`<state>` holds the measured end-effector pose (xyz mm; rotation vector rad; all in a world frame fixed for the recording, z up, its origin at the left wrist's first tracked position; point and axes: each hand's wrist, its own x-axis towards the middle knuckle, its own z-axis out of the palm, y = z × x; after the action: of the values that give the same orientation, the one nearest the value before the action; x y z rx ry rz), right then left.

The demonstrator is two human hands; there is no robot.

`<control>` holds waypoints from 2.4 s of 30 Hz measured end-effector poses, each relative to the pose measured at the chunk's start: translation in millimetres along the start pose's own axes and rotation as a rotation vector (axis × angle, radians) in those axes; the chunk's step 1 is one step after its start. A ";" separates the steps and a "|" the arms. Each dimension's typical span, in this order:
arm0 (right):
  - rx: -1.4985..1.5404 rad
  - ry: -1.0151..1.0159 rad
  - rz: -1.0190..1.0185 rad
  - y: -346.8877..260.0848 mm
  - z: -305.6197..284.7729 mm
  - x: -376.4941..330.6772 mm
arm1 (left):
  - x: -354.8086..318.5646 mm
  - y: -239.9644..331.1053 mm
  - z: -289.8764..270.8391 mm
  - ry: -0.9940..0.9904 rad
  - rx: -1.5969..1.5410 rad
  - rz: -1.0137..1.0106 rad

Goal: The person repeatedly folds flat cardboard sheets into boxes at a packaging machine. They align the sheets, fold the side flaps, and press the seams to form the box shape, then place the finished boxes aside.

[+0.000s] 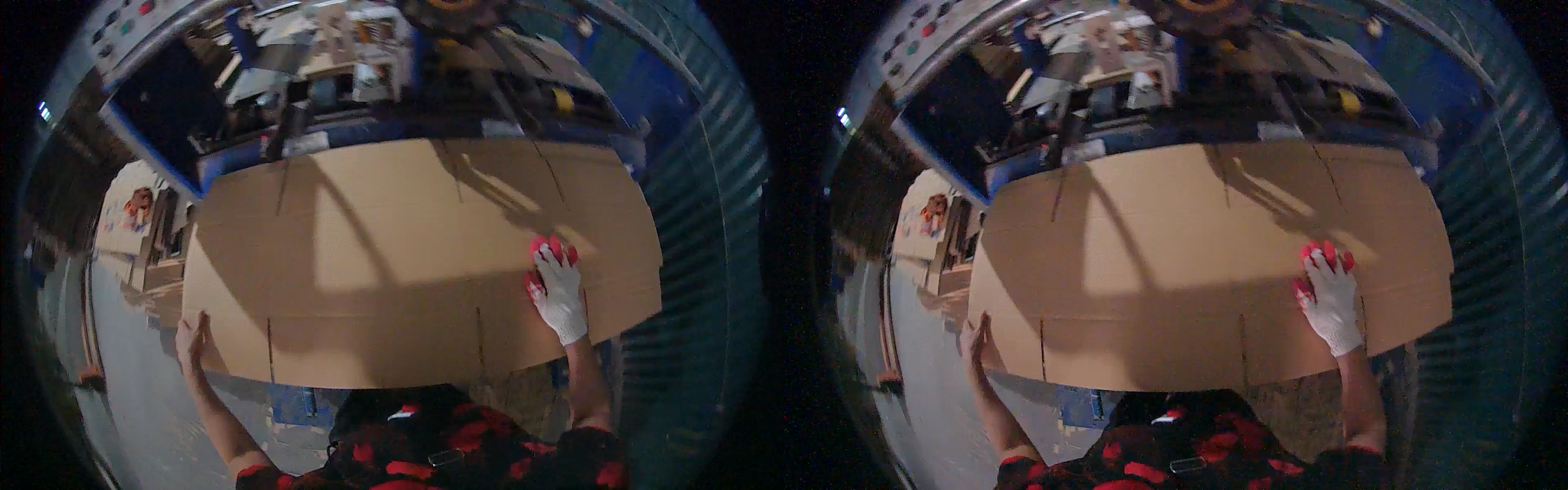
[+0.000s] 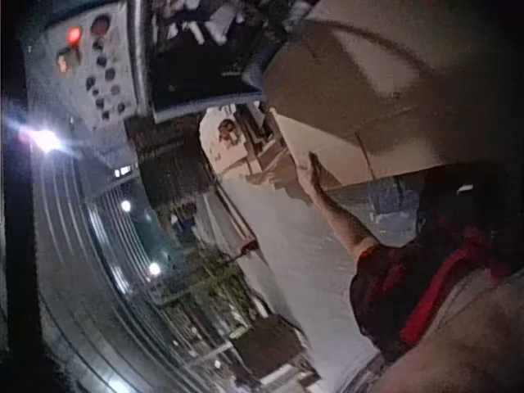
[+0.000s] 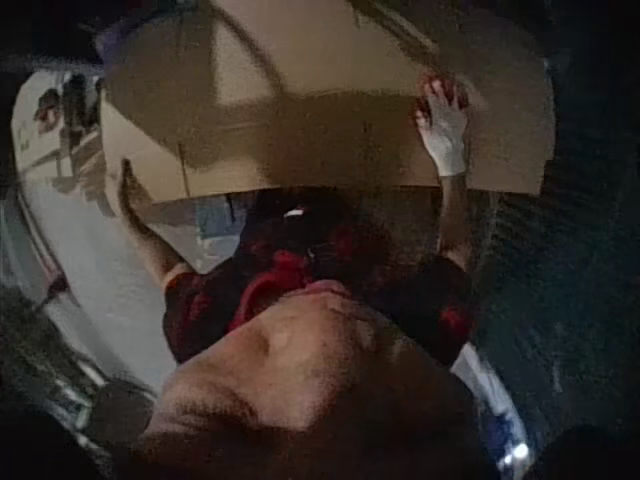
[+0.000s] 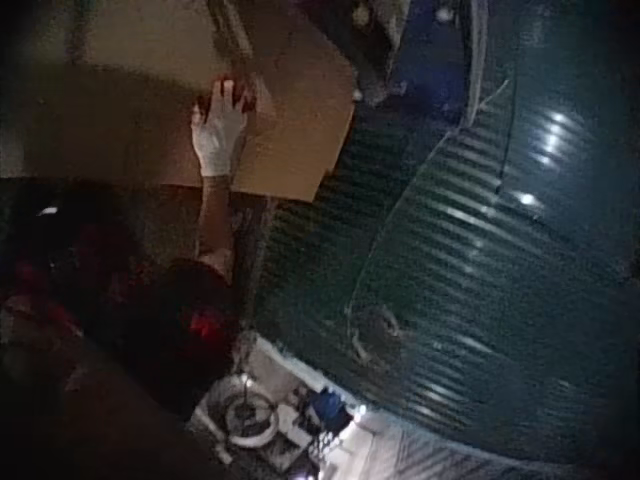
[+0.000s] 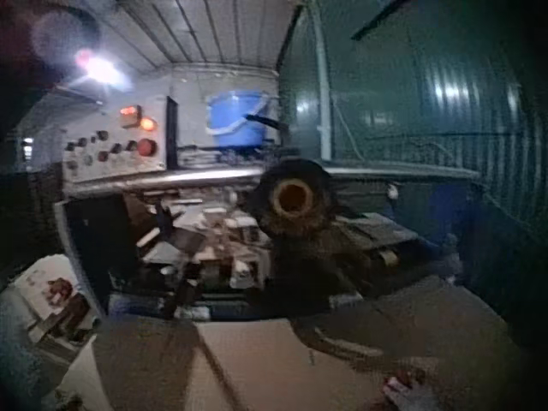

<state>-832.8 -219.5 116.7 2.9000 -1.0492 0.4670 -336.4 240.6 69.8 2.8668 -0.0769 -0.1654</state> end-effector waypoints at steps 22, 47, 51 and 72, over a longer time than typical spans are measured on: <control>0.469 0.440 0.635 39.1 -40.2 -182.9 | -111.6 -41.6 -31.1 -0.186 -1.123 0.673; -0.410 0.122 -0.068 27.6 71.6 280.9 | 45.7 367.3 103.2 0.329 -0.250 0.810; -0.054 0.028 0.103 63.9 53.6 234.6 | 4.5 283.2 77.3 0.198 -0.139 0.745; 1.823 0.619 1.064 162.9 -3.5 -203.7 | -15.6 -95.8 -7.6 0.154 0.113 0.130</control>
<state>-1084.7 -218.3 48.8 1.5158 -2.6910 3.3919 -347.4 335.9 53.0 2.9634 -0.2493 0.0880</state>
